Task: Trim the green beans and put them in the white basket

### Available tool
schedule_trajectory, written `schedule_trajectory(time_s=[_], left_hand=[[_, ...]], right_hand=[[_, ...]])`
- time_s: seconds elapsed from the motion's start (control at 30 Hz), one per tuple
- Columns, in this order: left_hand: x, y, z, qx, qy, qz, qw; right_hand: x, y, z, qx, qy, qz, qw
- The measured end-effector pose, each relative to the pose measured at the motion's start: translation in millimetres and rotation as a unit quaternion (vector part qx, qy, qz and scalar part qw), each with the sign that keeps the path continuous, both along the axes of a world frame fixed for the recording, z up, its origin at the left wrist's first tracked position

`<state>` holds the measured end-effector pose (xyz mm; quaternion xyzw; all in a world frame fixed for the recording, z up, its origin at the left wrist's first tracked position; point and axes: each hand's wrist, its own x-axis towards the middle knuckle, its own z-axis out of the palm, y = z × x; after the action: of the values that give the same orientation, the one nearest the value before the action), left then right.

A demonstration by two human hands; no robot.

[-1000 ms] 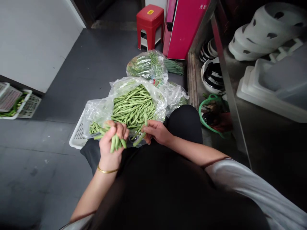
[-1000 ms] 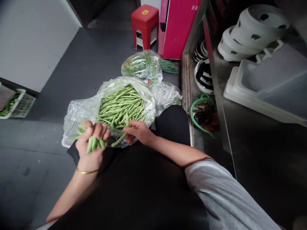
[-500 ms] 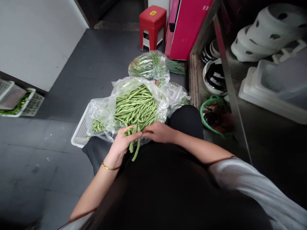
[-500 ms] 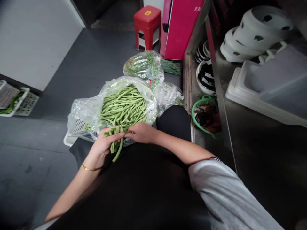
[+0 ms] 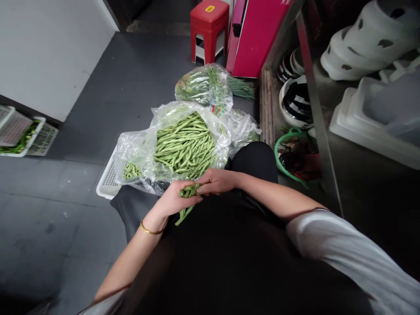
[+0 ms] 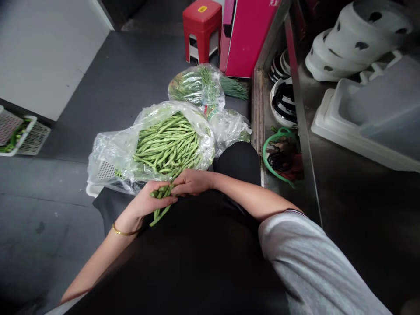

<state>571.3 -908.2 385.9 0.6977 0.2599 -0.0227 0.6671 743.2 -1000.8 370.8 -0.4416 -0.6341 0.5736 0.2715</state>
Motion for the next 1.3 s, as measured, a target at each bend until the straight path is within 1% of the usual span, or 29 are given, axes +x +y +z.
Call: schedule_trajectory(time_s=[0.07,0.1,0.17,0.23,0.27,0.3,0.33,0.37,0.43,0.47,0.5,0.53,0.57,0.63,0.67,0.7,0.73,0.77,0.8,0.83,0.87,0.93,1.0,1.03,1.1,1.13,1.2,1.27,1.3], left_hand=[[0.9,-2.4,-2.6,-0.069,0.006,0.01,0.998],[2.2,-4.1,-4.3,-0.109,0.002,0.035,0.993],[5.6,-7.9,-7.8,-0.179,-0.014,0.123,0.976],[7.8,-11.0,-10.1,-0.22,-0.019,0.172,0.96],[7.6,-11.8,-10.3,-0.228,-0.015,0.176,0.958],[6.2,-12.1,-9.6,-0.235,-0.006,0.172,0.957],[3.6,-11.8,-7.8,-0.24,0.005,0.158,0.958],[0.1,-10.9,-5.0,-0.236,0.015,0.132,0.962],[-7.9,-7.4,2.7,-0.195,0.023,0.043,0.98],[-11.5,-5.0,6.4,-0.157,0.021,-0.006,0.987],[-14.3,-2.4,9.3,-0.116,0.017,-0.041,0.992],[-16.4,0.1,10.8,-0.085,0.011,-0.045,0.995],[-17.6,2.3,10.7,-0.076,0.001,-0.013,0.997],[-18.2,4.7,5.9,-0.14,-0.037,0.104,0.984],[-17.7,4.6,1.9,-0.199,-0.064,0.163,0.964],[-16.9,3.4,-2.4,-0.263,-0.091,0.209,0.938],[-15.8,1.4,-6.5,-0.32,-0.112,0.239,0.91],[-14.5,-1.4,-9.8,-0.364,-0.121,0.255,0.887],[-13.5,-4.6,-11.8,-0.394,-0.119,0.265,0.872],[-12.9,-7.6,-12.0,-0.411,-0.108,0.271,0.864],[-13.4,-9.5,-10.1,-0.418,-0.096,0.275,0.861],[-19.1,-6.1,-0.1,-0.408,-0.093,0.287,0.862],[-33.2,12.6,15.2,-0.362,-0.137,0.315,0.867],[-43.4,28.7,22.7,-0.323,-0.172,0.339,0.867],[-68.2,72.0,32.4,-0.222,-0.24,0.411,0.851],[-81.5,96.9,33.0,-0.173,-0.236,0.457,0.84],[-105.7,146.6,24.5,-0.076,-0.179,0.558,0.807],[-122.0,187.6,7.0,-0.009,-0.125,0.582,0.804],[-126.5,202.8,-2.4,0.0,-0.08,0.569,0.818]], right_hand=[[-7.0,-4.4,0.6,0.123,-0.087,-0.053,0.987],[-10.9,-5.9,0.8,0.186,-0.152,-0.1,0.966],[-18.0,-7.0,0.2,0.281,-0.279,-0.199,0.896],[-22.0,-5.8,-0.5,0.319,-0.358,-0.251,0.841],[-22.5,-4.9,0.1,0.317,-0.376,-0.257,0.832],[-22.1,-4.4,1.8,0.304,-0.378,-0.248,0.839],[-21.2,-4.4,4.7,0.284,-0.36,-0.214,0.863],[-20.0,-5.3,8.8,0.259,-0.319,-0.153,0.899],[-17.9,-9.1,19.9,0.181,-0.163,0.022,0.97],[-16.9,-11.2,26.1,0.122,-0.069,0.107,0.984],[-15.5,-12.7,32.2,0.055,0.01,0.171,0.984],[-13.2,-13.0,37.7,-0.01,0.061,0.208,0.976],[-9.8,-11.8,42.4,-0.058,0.077,0.221,0.97],[1.3,-4.4,47.3,-0.072,-0.008,0.182,0.981],[8.1,1.3,46.9,-0.043,-0.103,0.122,0.986],[14.8,7.7,44.2,-0.005,-0.218,0.038,0.975],[20.4,14.3,39.2,0.033,-0.333,-0.053,0.941],[23.9,20.8,32.0,0.061,-0.428,-0.132,0.892],[25.1,26.7,22.9,0.078,-0.49,-0.174,0.851],[23.8,31.9,12.8,0.087,-0.522,-0.178,0.83],[20.6,36.3,2.4,0.09,-0.531,-0.152,0.829],[11.4,41.5,-14.9,0.075,-0.521,-0.093,0.845],[4.1,40.0,-20.9,0.075,-0.493,-0.088,0.862],[2.4,36.3,-18.1,0.095,-0.468,-0.102,0.873],[2.4,24.0,-1.4,0.176,-0.394,-0.134,0.892],[3.5,16.3,11.0,0.225,-0.349,-0.143,0.898],[5.4,0.9,38.0,0.307,-0.27,-0.152,0.9],[5.1,-10.8,59.6,0.352,-0.239,-0.159,0.891],[4.1,-14.4,66.3,0.366,-0.24,-0.159,0.885]])
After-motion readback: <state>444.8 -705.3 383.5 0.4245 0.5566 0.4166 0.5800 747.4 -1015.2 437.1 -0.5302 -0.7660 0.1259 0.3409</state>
